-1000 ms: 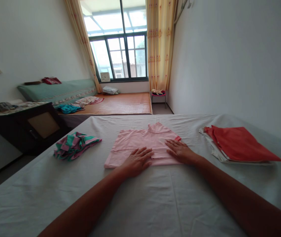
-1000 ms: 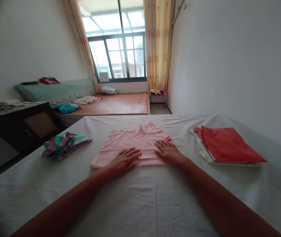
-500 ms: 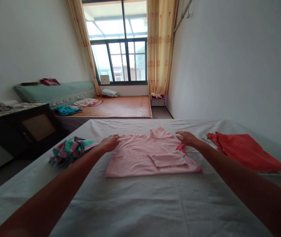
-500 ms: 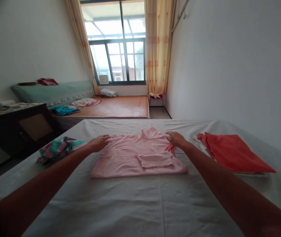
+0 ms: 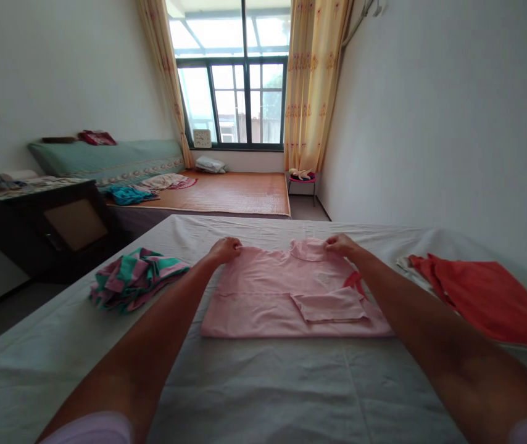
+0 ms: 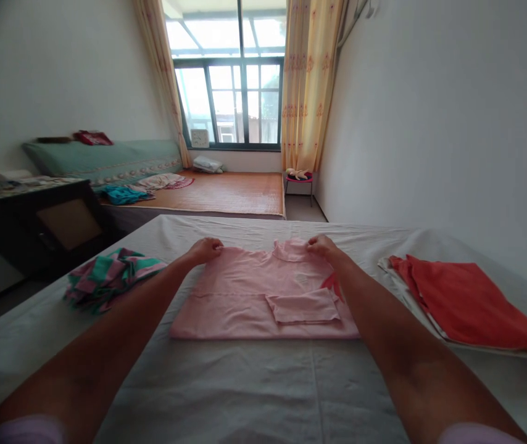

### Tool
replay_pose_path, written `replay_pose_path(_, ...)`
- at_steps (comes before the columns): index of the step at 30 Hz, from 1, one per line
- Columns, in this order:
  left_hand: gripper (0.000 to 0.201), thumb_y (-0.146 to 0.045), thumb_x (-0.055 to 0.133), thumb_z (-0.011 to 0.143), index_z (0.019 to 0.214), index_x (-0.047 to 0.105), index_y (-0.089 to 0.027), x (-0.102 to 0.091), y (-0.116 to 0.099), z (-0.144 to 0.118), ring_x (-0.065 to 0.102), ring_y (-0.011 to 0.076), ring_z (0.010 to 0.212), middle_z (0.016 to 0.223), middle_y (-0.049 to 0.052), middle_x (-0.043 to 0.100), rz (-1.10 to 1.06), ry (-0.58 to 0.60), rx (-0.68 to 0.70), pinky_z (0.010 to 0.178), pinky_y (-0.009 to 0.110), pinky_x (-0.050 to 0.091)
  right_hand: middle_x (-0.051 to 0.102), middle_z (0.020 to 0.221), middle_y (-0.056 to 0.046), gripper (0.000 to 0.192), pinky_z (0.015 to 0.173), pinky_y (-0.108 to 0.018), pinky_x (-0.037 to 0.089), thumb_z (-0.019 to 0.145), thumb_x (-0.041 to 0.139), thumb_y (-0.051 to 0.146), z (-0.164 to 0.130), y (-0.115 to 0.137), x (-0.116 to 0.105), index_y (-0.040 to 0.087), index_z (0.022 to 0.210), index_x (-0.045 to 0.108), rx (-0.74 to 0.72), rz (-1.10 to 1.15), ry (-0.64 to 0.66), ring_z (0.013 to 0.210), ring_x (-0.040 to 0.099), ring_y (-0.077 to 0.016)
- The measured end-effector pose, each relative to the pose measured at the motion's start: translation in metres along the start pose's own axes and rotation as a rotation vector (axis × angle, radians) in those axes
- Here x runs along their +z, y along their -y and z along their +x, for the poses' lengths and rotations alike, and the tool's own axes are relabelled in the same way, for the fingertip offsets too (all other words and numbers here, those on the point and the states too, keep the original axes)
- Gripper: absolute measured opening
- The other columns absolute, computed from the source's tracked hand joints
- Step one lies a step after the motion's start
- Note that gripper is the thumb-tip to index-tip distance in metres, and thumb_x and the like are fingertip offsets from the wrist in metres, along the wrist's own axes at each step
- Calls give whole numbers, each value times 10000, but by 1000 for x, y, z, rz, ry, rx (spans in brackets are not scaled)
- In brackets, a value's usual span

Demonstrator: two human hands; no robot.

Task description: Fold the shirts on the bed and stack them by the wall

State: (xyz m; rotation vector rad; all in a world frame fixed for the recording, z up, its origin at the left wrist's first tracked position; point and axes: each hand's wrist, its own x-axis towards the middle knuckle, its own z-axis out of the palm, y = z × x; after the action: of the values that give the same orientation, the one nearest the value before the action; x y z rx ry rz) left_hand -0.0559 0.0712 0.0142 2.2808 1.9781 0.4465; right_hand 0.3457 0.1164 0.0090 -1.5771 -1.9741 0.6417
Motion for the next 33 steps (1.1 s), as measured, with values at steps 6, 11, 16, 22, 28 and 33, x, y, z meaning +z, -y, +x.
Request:
replay_pose_path(6, 220, -206, 502, 684, 803, 683, -174, -28, -7, -53, 616, 172, 828, 828, 9, 690, -311, -109, 166, 775, 257, 473, 686, 785, -45, 322, 706, -311, 488, 668, 664, 461, -65, 2, -36, 157, 775, 653, -222, 400, -57, 741, 607, -184)
replay_pose_path(11, 182, -176, 541, 637, 730, 697, -192, -16, -8, -104, 619, 166, 788, 789, 3, 691, -327, 149, 264, 773, 258, 476, 658, 734, -27, 274, 727, -333, 495, 676, 659, 429, -127, -17, -35, 158, 716, 647, -196, 305, 260, 742, 602, -190)
replay_pose_path(16, 222, -220, 555, 670, 825, 715, -207, -10, -7, -120, 629, 191, 914, 945, 24, 713, -376, 129, 251, 864, 287, 472, 665, 1004, -69, 327, 863, -347, 461, 680, 667, 363, -150, -12, -29, 178, 949, 680, -332, 161, 293, 959, 601, -231)
replay_pose_path(22, 172, -246, 554, 731, 783, 715, -214, -11, -6, -121, 622, 199, 977, 955, 36, 711, -353, 126, 337, 928, 324, 454, 625, 747, -11, 292, 746, -284, 444, 728, 633, 463, -157, -1, -26, 173, 740, 660, -336, 38, 176, 775, 573, -184)
replay_pose_path(28, 313, -262, 576, 748, 1038, 676, -201, -26, -24, -129, 558, 222, 1135, 1164, 70, 649, -336, 171, 385, 1016, 356, 401, 587, 730, 5, 279, 717, -258, 411, 767, 594, 435, -161, -1, -34, 160, 746, 637, -359, 194, 264, 750, 532, -158)
replay_pose_path(33, 247, -272, 475, 881, 1058, 638, -219, -20, -114, -133, 593, 187, 1031, 1101, 58, 651, -271, 109, 504, 937, 318, 445, 552, 686, 12, 320, 631, -239, 376, 736, 618, 464, -161, -5, -33, 145, 747, 643, -315, 213, 324, 670, 490, -131)
